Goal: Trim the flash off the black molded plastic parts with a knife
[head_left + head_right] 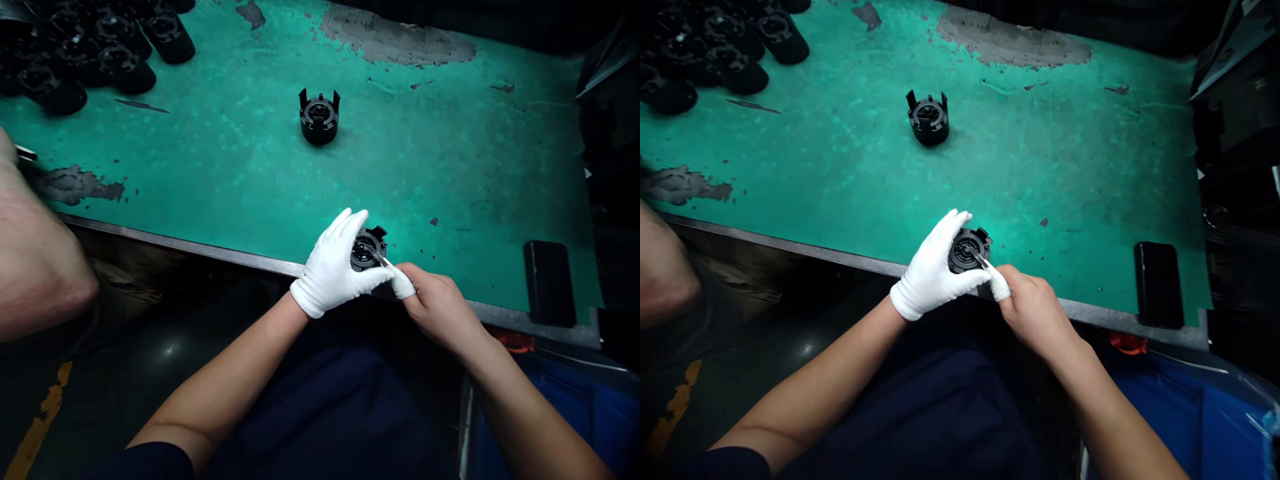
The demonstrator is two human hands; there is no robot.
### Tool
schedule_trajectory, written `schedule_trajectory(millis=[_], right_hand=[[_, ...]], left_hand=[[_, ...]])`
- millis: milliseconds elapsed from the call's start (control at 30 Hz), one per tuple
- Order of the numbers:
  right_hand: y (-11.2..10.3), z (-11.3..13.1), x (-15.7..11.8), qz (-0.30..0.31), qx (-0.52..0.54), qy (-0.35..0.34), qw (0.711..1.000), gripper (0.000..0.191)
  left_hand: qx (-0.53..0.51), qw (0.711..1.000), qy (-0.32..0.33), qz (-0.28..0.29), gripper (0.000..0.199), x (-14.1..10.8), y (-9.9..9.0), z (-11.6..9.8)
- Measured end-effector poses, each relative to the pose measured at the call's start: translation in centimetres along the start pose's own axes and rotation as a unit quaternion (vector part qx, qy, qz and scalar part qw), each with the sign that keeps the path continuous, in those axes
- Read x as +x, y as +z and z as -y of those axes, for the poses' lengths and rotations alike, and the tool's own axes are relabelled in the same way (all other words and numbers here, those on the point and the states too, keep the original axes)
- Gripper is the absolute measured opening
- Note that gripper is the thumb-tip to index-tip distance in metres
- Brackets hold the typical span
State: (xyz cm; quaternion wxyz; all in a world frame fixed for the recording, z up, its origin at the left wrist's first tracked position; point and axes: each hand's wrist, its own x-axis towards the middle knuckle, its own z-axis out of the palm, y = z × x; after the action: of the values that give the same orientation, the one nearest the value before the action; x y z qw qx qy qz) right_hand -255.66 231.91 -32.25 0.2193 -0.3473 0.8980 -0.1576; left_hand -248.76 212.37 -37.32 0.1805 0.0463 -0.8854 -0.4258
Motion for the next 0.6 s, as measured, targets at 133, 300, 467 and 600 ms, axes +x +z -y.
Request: schedule_trajectory(millis=[133,300,467,600], right_hand=[[0.3,0.2,-0.1,0.003,0.006,0.008,1.0,0.024],[0.3,0.2,0.4,0.012,-0.008,-0.014,1.0,0.023],[-1.2,-0.6,1.2,0.054,-0.036,-0.066,0.996,0.024],[-2.3,-1.1,1.5,0.032,-0.072,-0.066,0.995,0.022]], left_hand=[[0.001,1.0,-0.001,-0.003,0.095,0.0,0.1,0.0],[0.001,1.0,-0.001,0.016,0.095,0.1,0.0,0.1],[0.001,1.0,-0.007,0.011,0.094,0.2,0.0,0.1],[-0.008,1.0,0.012,0.001,0.095,0.1,0.1,0.2]])
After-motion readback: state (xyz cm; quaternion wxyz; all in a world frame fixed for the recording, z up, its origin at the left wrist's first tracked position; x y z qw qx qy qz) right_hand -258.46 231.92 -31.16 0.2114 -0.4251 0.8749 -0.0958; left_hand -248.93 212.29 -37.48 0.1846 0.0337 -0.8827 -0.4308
